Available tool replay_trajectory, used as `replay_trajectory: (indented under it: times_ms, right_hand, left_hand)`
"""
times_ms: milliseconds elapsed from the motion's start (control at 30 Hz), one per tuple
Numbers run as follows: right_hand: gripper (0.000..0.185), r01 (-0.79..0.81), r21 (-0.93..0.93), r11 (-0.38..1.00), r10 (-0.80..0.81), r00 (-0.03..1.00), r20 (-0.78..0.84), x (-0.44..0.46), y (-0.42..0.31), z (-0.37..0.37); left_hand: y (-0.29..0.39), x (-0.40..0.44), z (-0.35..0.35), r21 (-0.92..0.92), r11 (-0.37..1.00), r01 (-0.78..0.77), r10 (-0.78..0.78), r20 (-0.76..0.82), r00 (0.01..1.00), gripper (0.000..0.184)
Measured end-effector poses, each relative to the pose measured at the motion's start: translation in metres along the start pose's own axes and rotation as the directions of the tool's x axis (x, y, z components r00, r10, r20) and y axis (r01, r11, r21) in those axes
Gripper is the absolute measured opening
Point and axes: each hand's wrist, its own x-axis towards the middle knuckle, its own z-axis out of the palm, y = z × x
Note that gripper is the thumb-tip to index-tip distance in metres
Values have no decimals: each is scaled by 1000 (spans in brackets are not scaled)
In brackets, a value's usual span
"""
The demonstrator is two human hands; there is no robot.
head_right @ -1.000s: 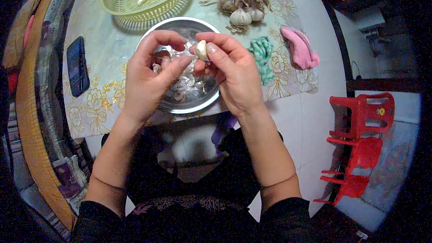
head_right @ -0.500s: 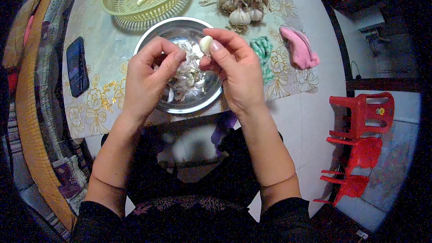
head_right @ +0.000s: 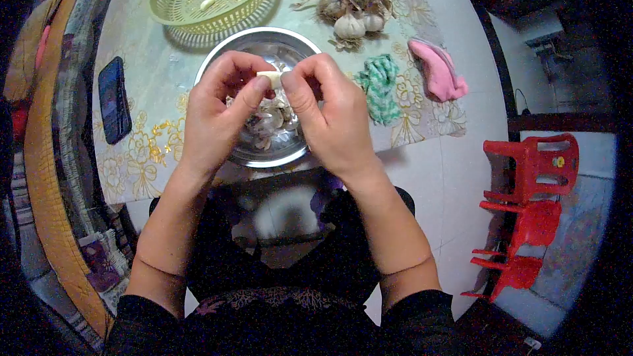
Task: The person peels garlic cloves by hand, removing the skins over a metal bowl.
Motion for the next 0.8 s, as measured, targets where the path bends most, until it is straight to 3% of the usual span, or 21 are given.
replay_trajectory:
  times_ms: [67,167,233,367,600,800]
  right_hand:
    - [19,23,-99,995,-18,999,49,-1,0,-1]
    - [18,243,-294,924,-262,965,-28,1,0,3]
    - [19,274,-302,913,-300,953,-43,1,-1,6]
    - [24,282,-299,912,-295,955,2,1,-2,8]
    - [34,-1,31,1000,3,998,-68,-2,-8,21]
    - [40,-213,389,896,226,974,12,-2,-11,28]
  left_hand:
    - [1,-1,2,-85,995,49,-46,32,998,11]
    - [8,-3,4,-213,964,160,-150,63,987,11]
    - [9,-4,4,-264,943,201,-187,79,979,11]
    - [9,-6,7,-80,996,25,-26,-13,1000,12]
    - [3,-11,15,167,962,-214,231,-91,969,8]
    - [-2,-13,16,195,948,-254,284,-149,947,9]
